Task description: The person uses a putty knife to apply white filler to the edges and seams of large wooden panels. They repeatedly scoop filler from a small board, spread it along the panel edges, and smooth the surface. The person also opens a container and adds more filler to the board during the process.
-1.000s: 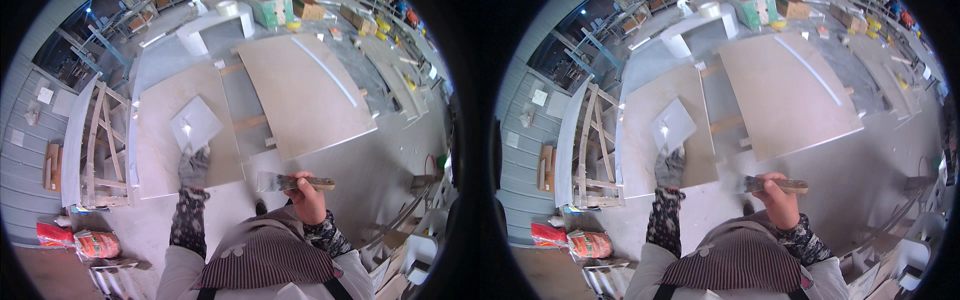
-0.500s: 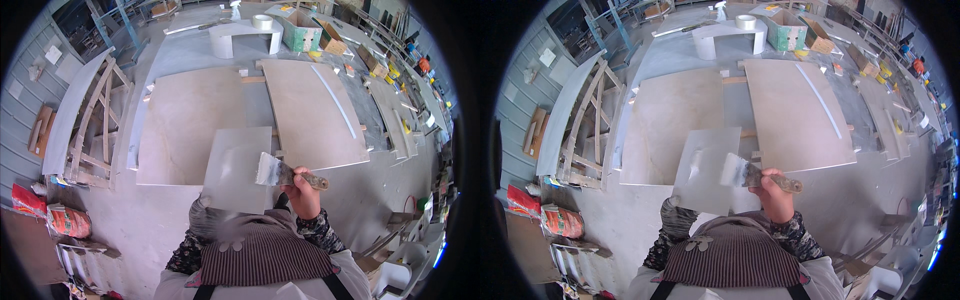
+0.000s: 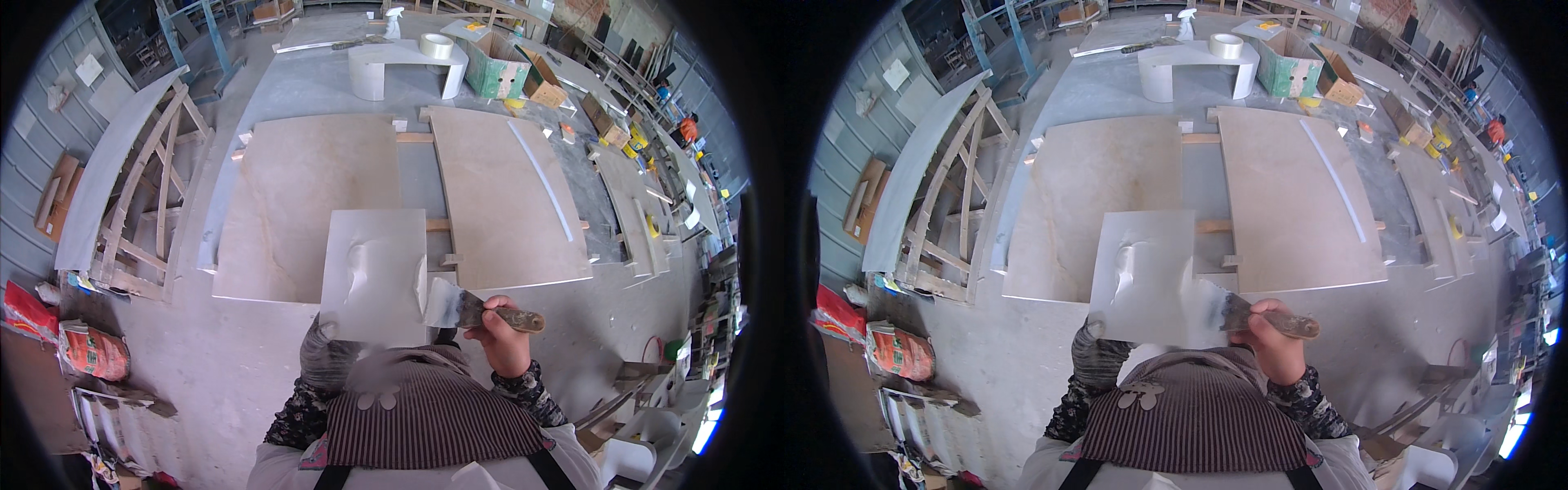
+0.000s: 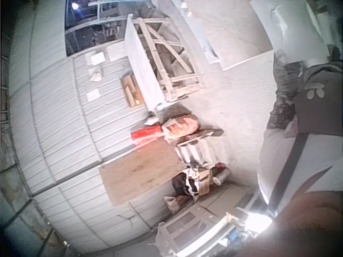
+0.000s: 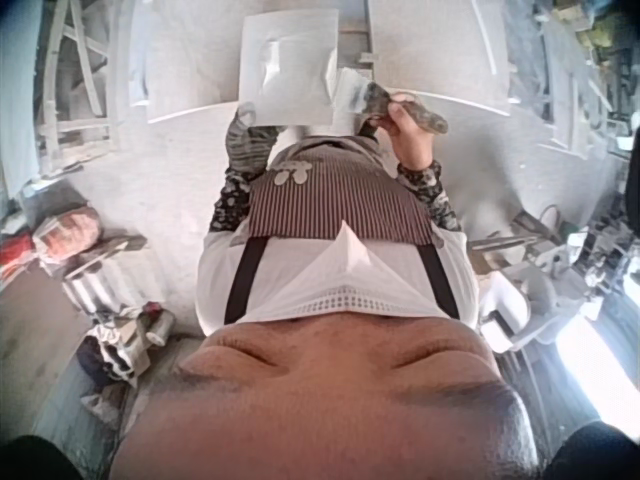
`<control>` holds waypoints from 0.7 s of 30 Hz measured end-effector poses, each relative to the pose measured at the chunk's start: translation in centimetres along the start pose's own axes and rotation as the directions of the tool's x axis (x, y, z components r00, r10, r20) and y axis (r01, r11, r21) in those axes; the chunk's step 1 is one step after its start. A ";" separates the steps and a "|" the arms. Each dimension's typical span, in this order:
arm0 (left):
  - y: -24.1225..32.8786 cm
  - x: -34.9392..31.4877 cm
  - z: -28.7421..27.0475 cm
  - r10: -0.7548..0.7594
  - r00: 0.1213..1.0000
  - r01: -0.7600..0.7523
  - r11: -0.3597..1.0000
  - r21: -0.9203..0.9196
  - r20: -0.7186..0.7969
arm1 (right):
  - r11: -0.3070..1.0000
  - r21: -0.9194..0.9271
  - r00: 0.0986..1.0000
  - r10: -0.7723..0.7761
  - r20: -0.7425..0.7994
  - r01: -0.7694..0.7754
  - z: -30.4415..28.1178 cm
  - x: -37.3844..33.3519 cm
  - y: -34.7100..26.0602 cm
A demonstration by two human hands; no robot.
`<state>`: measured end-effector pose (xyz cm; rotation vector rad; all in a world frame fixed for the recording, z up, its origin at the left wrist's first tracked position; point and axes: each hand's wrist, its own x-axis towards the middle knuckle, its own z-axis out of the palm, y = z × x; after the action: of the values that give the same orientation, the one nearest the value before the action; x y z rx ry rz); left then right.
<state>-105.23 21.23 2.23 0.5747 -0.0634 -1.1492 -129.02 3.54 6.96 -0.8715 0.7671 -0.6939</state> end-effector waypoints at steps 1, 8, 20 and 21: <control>0.0 0.1 0.0 0.008 1.000 -0.009 1.000 0.016 0.002 | 0.997 -0.069 0.999 -0.035 -0.042 0.032 -0.2 -0.1 -0.2; -0.9 -0.4 2.3 0.234 0.972 -0.230 0.948 0.222 0.007 | 0.984 0.110 0.988 -0.131 -0.078 0.139 0.9 -1.4 0.7; -1.0 -2.7 0.3 0.135 0.988 -0.156 0.901 0.404 0.079 | 0.966 0.155 0.977 -0.192 -0.093 0.205 3.5 0.9 3.4; -0.9 -3.2 0.3 0.125 0.990 -0.139 0.903 0.406 0.062 | 0.970 0.122 0.975 -0.201 -0.090 0.211 3.5 1.0 3.3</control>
<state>-107.40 23.63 2.85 0.9096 -0.3764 -1.0161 -124.91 5.71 5.26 -0.8147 0.6966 -0.9572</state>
